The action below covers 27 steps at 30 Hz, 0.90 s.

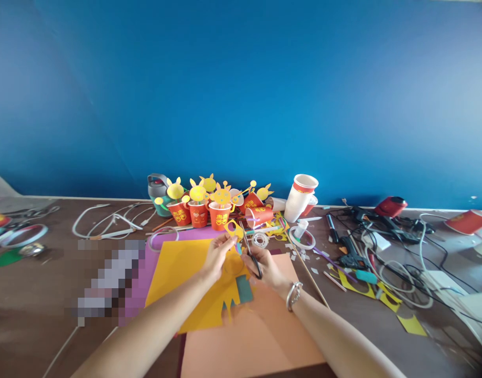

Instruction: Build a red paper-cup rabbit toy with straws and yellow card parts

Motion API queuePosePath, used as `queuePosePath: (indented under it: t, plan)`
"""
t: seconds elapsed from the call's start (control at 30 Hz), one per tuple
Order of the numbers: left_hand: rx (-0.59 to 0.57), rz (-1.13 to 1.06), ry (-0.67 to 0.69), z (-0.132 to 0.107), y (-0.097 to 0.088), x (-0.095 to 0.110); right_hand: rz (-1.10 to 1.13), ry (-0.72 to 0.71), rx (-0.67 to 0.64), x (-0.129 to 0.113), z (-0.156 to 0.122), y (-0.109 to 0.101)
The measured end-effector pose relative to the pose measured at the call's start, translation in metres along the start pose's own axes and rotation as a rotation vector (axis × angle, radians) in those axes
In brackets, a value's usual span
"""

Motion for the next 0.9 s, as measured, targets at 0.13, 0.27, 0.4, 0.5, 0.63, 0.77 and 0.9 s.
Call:
queuePosePath:
  t: [0.13, 0.27, 0.4, 0.5, 0.63, 0.77, 0.9]
  plan:
    - [0.014, -0.005, 0.010, 0.0011, -0.0015, 0.0014, -0.003, 0.025, -0.008, 0.0027, -0.0006, 0.0012]
    - [0.027, -0.007, 0.022, 0.0025, -0.0044, 0.0014, -0.024, 0.031, -0.002, 0.0052, -0.0001, 0.0002]
    - [0.025, -0.010, 0.032, 0.0043, -0.0067, 0.0002, -0.028, 0.057, -0.019, 0.0066, 0.0000, 0.0008]
    - [0.025, -0.014, 0.041, 0.0052, -0.0076, 0.0001, -0.035, 0.057, -0.021, 0.0035, -0.0001, 0.0013]
    - [0.032, -0.020, 0.055, 0.0055, -0.0079, 0.0024, -0.025, 0.077, -0.023, 0.0027, -0.0006, 0.0027]
    - [0.044, -0.016, 0.062, 0.0054, -0.0084, 0.0045, -0.038, 0.078, -0.016, 0.0030, -0.0010, 0.0027]
    - [0.057, -0.013, 0.069, 0.0050, -0.0097, 0.0053, -0.023, 0.080, -0.022, 0.0030, -0.0012, 0.0038]
Point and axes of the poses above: each hand's wrist, its own z-axis towards the middle knuckle, its own y-axis out of the palm, x = y × z, the point moved 8 cm from there along z, towards the middle knuckle, and after that the axes turned 3 degrees about -y, right-handed, at the moved point
